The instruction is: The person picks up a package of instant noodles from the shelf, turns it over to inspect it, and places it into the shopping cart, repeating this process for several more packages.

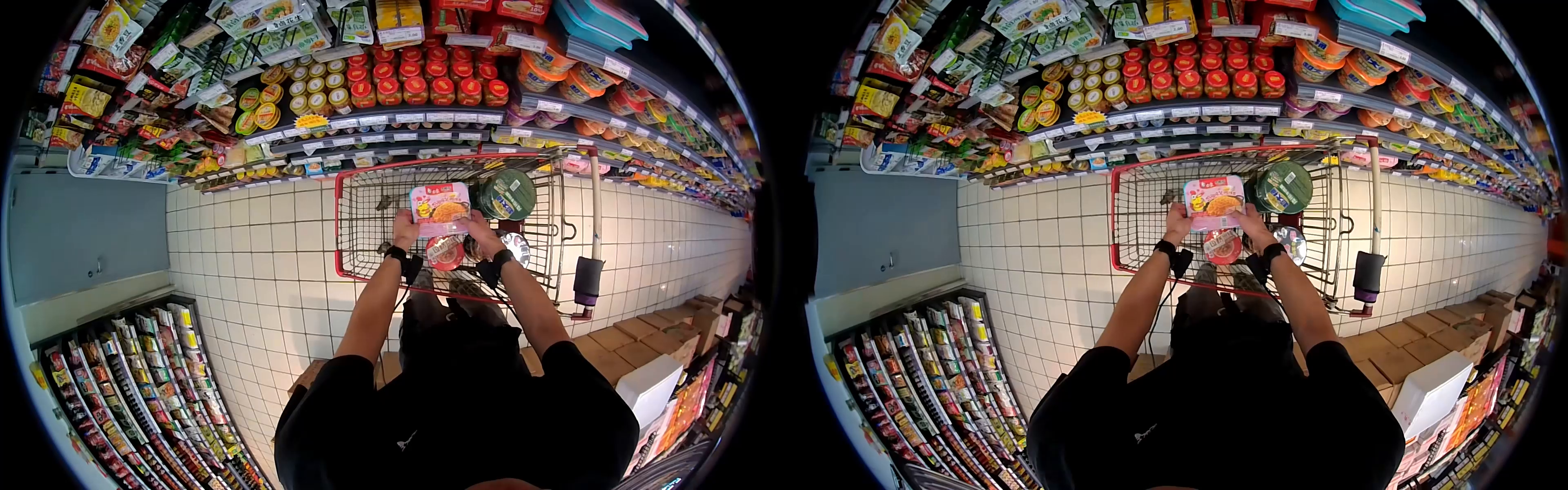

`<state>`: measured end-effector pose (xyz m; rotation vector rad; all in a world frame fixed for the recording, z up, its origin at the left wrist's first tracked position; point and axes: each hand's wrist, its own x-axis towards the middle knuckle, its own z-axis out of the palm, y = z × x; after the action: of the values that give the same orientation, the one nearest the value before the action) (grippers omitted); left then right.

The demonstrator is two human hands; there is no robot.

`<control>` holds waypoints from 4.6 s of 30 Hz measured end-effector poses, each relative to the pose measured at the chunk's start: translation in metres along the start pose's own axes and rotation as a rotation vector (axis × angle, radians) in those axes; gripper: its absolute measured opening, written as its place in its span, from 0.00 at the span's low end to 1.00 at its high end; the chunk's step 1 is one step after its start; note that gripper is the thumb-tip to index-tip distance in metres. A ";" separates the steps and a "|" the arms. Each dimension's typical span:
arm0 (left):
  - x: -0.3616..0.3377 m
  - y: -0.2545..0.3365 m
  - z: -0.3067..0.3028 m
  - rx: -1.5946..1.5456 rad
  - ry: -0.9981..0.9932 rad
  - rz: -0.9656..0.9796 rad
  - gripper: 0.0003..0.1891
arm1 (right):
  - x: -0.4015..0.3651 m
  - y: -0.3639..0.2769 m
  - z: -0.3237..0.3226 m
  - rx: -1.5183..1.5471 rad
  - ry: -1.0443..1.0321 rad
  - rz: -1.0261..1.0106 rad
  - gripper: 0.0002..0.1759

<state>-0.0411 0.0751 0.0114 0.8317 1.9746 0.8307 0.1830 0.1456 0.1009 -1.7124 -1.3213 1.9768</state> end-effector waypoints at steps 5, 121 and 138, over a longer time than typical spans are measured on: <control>0.017 -0.023 0.008 -0.047 0.008 0.009 0.19 | 0.000 -0.013 0.008 0.020 0.073 0.044 0.35; -0.321 0.489 0.399 -0.655 -0.027 0.488 0.19 | -0.383 -0.038 -0.641 0.011 0.175 -0.666 0.25; -0.246 0.617 0.470 -0.644 0.266 0.498 0.20 | -0.268 -0.127 -0.802 0.051 -0.068 -0.809 0.24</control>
<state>0.6254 0.3452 0.3918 0.8495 1.5522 1.8266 0.9166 0.4253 0.4386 -0.8576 -1.6171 1.5592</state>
